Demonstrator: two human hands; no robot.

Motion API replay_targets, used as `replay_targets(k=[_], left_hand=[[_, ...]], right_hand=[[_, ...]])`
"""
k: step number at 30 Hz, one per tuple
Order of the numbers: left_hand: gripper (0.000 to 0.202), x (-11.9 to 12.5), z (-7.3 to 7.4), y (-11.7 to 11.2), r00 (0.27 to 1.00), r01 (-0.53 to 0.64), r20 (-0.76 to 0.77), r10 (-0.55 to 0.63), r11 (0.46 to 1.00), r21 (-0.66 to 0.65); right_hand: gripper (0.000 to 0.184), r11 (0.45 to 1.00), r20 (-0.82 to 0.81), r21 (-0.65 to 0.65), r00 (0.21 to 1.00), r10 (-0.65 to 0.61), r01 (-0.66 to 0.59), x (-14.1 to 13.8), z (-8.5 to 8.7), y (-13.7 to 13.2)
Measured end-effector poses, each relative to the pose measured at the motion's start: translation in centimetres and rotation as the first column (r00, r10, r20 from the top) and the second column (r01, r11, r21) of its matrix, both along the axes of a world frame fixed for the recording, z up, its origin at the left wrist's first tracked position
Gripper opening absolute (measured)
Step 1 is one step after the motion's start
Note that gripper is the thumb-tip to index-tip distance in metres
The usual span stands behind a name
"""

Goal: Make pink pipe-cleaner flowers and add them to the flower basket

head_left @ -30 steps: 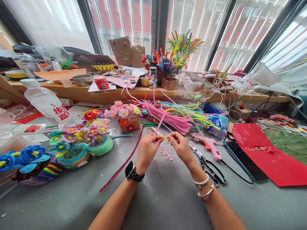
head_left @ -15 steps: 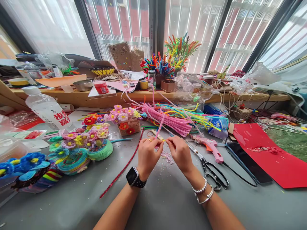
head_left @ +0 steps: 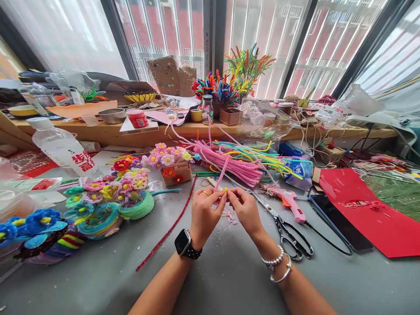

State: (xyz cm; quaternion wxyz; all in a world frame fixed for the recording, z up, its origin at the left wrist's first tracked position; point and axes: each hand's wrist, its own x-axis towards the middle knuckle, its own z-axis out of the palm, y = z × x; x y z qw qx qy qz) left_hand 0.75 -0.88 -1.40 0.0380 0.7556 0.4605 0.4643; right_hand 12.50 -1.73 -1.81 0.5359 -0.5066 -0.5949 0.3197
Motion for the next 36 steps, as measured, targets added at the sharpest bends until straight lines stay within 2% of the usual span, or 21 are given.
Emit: replay_targets(k=[3,5,7,9,12,14,17,26,31,36], left_hand=[[0.017,-0.2,0.2,0.1,0.996,0.050,0.077,-0.045,0.997,-0.066],[0.021,-0.5,0.6,0.2,0.972,0.135,0.218,-0.090,0.970,-0.200],[0.024,-0.8,0.8,0.4,0.912,0.261,0.395,-0.111,0.900,-0.349],[0.024,-1.0,0.8,0.7,0.828,0.398,0.549,-0.110,0.806,-0.439],[0.023,-1.0,0.4,1.0,0.683,0.596,0.721,-0.115,0.659,-0.459],[0.022,-0.9,0.1,1.1,0.587,0.685,0.802,-0.110,0.596,-0.419],[0.019,-0.7,0.0,1.0,0.516,0.710,0.851,-0.097,0.604,-0.362],[0.013,-0.4,0.1,0.8,0.521,0.632,0.841,-0.144,0.727,-0.267],[0.020,-0.5,-0.1,0.8,0.517,0.630,0.838,-0.173,0.740,-0.236],[0.018,-0.7,-0.3,0.9,0.561,0.624,0.811,-0.165,0.728,-0.283]], right_hand=[[0.020,0.998,0.058,0.053,0.998,-0.025,0.022,0.1,0.2,0.0],[0.020,0.993,0.140,0.118,0.989,-0.037,0.020,0.3,0.5,-0.1],[0.020,0.982,0.222,0.186,0.975,-0.029,-0.014,0.5,0.7,-0.1],[0.020,0.973,0.268,0.220,0.963,0.002,-0.063,0.6,0.9,-0.2],[0.020,0.974,0.228,0.202,0.972,0.056,-0.103,0.8,1.2,-0.4],[0.020,0.980,0.159,0.156,0.982,0.100,-0.125,0.8,1.4,-0.5],[0.021,0.983,0.045,0.066,0.985,0.169,-0.172,0.7,1.4,-0.5],[0.022,0.961,-0.184,-0.043,0.948,0.260,-0.272,0.2,1.8,-1.1],[0.022,0.950,-0.257,-0.060,0.925,0.280,-0.305,-0.2,1.9,-1.2],[0.021,0.945,-0.302,-0.062,0.908,0.289,-0.321,-0.2,1.8,-1.2]])
